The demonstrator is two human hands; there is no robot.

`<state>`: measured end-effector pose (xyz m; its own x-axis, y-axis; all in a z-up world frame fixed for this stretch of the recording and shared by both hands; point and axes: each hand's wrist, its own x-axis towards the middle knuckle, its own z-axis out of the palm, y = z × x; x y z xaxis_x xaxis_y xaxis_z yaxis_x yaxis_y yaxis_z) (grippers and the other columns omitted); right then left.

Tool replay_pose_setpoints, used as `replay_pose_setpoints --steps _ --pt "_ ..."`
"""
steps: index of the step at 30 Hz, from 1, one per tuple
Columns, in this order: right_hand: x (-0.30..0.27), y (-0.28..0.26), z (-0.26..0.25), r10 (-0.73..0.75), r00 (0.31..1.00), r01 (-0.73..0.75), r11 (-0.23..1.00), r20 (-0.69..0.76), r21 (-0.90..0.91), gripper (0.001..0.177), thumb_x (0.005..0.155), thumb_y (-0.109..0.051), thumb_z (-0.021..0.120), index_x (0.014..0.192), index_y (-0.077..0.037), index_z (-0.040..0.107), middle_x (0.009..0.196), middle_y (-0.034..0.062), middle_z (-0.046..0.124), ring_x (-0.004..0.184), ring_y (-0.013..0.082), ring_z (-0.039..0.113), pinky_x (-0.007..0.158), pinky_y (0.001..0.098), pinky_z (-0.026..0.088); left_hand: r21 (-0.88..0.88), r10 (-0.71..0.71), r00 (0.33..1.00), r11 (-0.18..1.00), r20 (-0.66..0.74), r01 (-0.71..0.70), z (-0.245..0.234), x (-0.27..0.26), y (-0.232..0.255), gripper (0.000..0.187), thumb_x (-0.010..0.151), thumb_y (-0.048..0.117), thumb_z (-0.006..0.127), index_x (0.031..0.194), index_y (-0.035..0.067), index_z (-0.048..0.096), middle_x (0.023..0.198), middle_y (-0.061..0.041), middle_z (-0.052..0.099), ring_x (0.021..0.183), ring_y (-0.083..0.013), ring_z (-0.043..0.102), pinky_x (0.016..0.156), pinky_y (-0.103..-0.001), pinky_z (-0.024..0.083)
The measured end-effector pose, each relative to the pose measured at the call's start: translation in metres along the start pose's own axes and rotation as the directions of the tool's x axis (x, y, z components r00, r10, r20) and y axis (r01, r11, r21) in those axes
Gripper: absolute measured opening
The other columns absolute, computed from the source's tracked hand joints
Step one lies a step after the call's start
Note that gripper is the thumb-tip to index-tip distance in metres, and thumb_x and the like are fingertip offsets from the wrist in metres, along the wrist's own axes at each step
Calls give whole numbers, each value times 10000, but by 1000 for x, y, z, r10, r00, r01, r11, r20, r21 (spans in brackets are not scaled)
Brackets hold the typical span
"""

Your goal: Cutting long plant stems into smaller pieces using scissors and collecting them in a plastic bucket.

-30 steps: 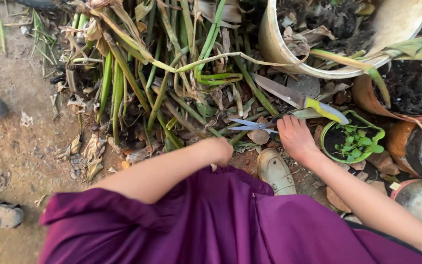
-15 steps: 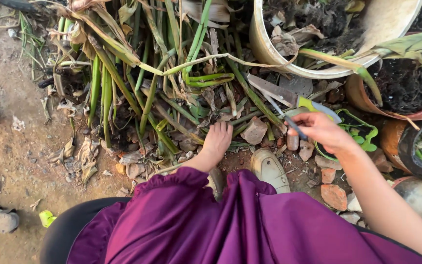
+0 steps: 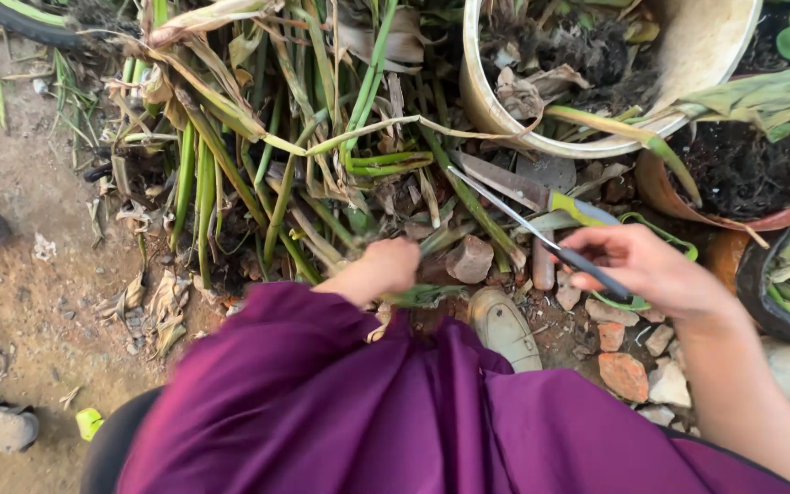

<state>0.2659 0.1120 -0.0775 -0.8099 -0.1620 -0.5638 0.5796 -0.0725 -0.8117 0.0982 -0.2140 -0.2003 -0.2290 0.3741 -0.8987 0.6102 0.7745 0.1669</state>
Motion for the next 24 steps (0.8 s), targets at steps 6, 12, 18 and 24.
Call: replay_pose_setpoints --steps 6,12,18,24 --pt "-37 -44 -10 -180 983 184 970 -39 159 645 682 -134 857 1264 65 663 1104 122 730 996 201 688 932 343 529 -15 198 927 977 -319 -214 -69 -156 -26 265 797 127 699 1032 9 665 1059 -187 694 1006 -381 684 881 -481 565" --pt "-45 -59 -15 -237 957 251 966 -169 67 575 714 -69 797 1254 60 645 1115 125 723 1008 221 710 959 370 545 -184 37 870 972 -492 -145 -120 -233 -18 327 952 274 674 1061 -20 584 932 -219 687 942 -417 669 862 -506 529" --pt "-44 -53 -6 -356 861 444 875 -364 192 530 710 89 762 1219 15 636 1031 95 707 939 194 706 878 326 573 -22 250 523 888 -815 -459 -153 -246 -11 195 1000 181 630 1099 16 605 783 -143 744 850 -374 691 966 -535 412" --pt "-29 -22 -12 -425 823 528 817 -378 231 520 832 -279 856 1114 103 643 846 95 672 766 154 605 688 255 482 -202 161 490 770 -857 -605 -172 -256 8 194 1005 124 602 1156 2 605 779 -153 692 636 -284 636 625 -392 507"
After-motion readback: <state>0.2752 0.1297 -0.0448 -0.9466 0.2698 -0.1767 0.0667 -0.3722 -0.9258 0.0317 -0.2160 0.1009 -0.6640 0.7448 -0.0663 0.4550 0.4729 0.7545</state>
